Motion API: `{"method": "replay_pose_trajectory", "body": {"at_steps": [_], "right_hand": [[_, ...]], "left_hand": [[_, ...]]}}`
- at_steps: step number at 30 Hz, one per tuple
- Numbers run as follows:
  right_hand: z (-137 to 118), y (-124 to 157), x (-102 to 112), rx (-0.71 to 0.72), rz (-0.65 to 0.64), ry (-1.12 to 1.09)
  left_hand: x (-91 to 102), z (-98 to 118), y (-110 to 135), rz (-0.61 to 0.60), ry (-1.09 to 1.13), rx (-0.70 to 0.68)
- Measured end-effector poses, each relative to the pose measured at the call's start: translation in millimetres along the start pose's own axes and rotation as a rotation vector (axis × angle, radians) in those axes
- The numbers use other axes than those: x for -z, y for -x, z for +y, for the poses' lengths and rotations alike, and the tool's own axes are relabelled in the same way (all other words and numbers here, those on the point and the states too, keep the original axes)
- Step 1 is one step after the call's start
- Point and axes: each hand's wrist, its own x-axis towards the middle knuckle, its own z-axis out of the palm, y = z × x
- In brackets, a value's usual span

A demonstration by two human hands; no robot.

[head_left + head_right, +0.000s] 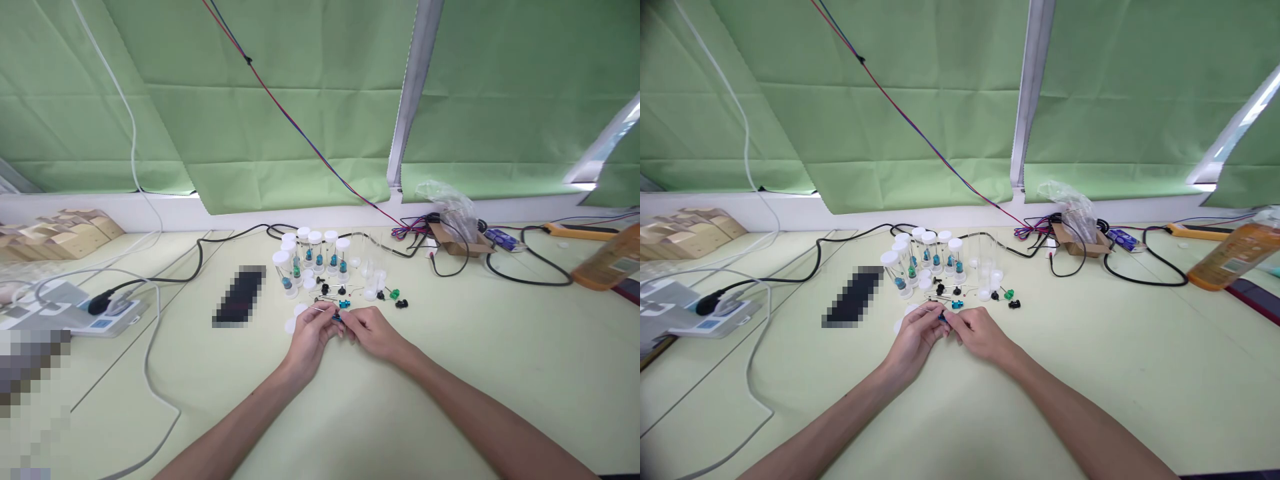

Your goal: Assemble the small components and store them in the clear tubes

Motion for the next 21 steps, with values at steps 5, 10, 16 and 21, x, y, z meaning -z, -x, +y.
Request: {"method": "replay_pose_trajectory", "body": {"at_steps": [5,10,16,21], "right_hand": [[-2.3,1.8,1.3,0.001,0.001,-0.008],[-3.4,2.5,1.7,0.029,-0.002,0.007],[-1.8,0.7,1.3,0.019,-0.006,-0.002],[0.4,0.8,-0.4,0.004,0.013,-0.014]], "left_hand": [[0.8,-0.4,-1.1,0.027,0.014,-0.011],[1.7,-1.3,-1.7,0.023,0.005,-0.008],[1.6,-1.0,-0.5,-0.006,-0.02,-0.016],[-0.4,0.4,0.4,-0.012,-0.026,-0.005]]}}
